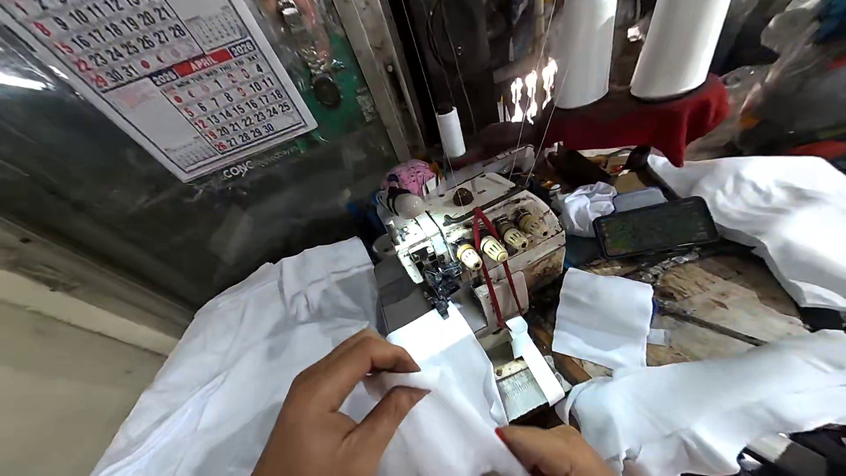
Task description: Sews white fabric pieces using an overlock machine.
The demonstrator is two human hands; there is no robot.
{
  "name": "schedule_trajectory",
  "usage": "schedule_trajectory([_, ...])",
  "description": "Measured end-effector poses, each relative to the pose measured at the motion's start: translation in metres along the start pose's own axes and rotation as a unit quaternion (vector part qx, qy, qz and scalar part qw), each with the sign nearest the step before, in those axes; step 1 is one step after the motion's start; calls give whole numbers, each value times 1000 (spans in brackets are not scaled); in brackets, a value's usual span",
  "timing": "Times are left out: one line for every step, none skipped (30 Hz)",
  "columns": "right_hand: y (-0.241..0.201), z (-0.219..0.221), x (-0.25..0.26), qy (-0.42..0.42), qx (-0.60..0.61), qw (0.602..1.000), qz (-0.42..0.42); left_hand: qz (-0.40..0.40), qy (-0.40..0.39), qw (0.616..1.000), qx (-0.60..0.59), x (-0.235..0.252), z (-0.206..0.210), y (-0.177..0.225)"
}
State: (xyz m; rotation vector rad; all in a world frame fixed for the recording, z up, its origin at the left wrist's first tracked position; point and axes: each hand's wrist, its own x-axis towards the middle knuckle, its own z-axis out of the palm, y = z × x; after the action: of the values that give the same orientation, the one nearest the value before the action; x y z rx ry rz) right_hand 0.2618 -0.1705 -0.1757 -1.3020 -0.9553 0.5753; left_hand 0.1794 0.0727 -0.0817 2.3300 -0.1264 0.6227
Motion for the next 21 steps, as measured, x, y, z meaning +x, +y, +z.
schedule_trajectory([2, -1, 5, 40, -8, 999, 22, -2, 23, 1000, 12, 8, 6, -3])
schedule_trajectory([8, -3, 12, 77, -25, 995, 51, -10, 42, 998, 34, 17, 15, -11])
schedule_trajectory([19, -5, 20, 103, -37, 991, 78, -27, 48, 997, 59, 24, 27, -23])
schedule_trajectory([27, -7, 27, 116, -32, 987, 102, -44, 50, 994, 81, 29, 37, -35])
schedule_trajectory([30, -9, 32, 119, -8, 985, 125, -59, 47, 992, 96, 32, 44, -45])
schedule_trajectory([30, -11, 35, 114, 23, 984, 137, -65, 44, 990, 114, 34, 47, -51])
schedule_trajectory([30, -14, 36, 104, 50, 984, 140, -69, 44, 986, 146, 34, 47, -54])
schedule_trajectory([32, -17, 35, 94, 72, 984, 136, -76, 45, 978, 191, 33, 46, -56])
schedule_trajectory([35, -18, 34, 91, 84, 983, 134, -82, 45, 967, 236, 32, 46, -58])
schedule_trajectory([37, -19, 34, 91, 87, 983, 137, -86, 41, 960, 264, 31, 45, -60])
schedule_trajectory([40, -19, 34, 94, 83, 983, 137, -86, 39, 956, 276, 31, 45, -60])
schedule_trajectory([41, -19, 34, 95, 75, 984, 133, -84, 37, 957, 274, 33, 44, -58])
schedule_trajectory([42, -18, 33, 93, 66, 985, 127, -83, 34, 963, 253, 34, 43, -55])
schedule_trajectory([41, -18, 32, 88, 58, 987, 122, -82, 32, 970, 228, 34, 42, -52])
schedule_trajectory([39, -17, 30, 80, 48, 989, 119, -77, 31, 976, 204, 34, 41, -48])
schedule_trajectory([35, -17, 26, 66, 36, 990, 119, -70, 32, 982, 173, 33, 38, -44])
schedule_trajectory([28, -16, 21, 49, 26, 992, 111, -58, 36, 988, 140, 31, 35, -39])
schedule_trajectory([22, -15, 15, 37, 22, 995, 87, -43, 40, 992, 112, 29, 31, -33])
schedule_trajectory([16, -14, 10, 34, 12, 997, 65, -28, 46, 994, 93, 28, 26, -27])
schedule_trajectory([13, -13, 7, 56, -11, 997, 55, -16, 57, 995, 83, 29, 24, -21])
schedule_trajectory([16, -12, 8, 91, -56, 993, 46, -11, 71, 994, 87, 31, 24, -20])
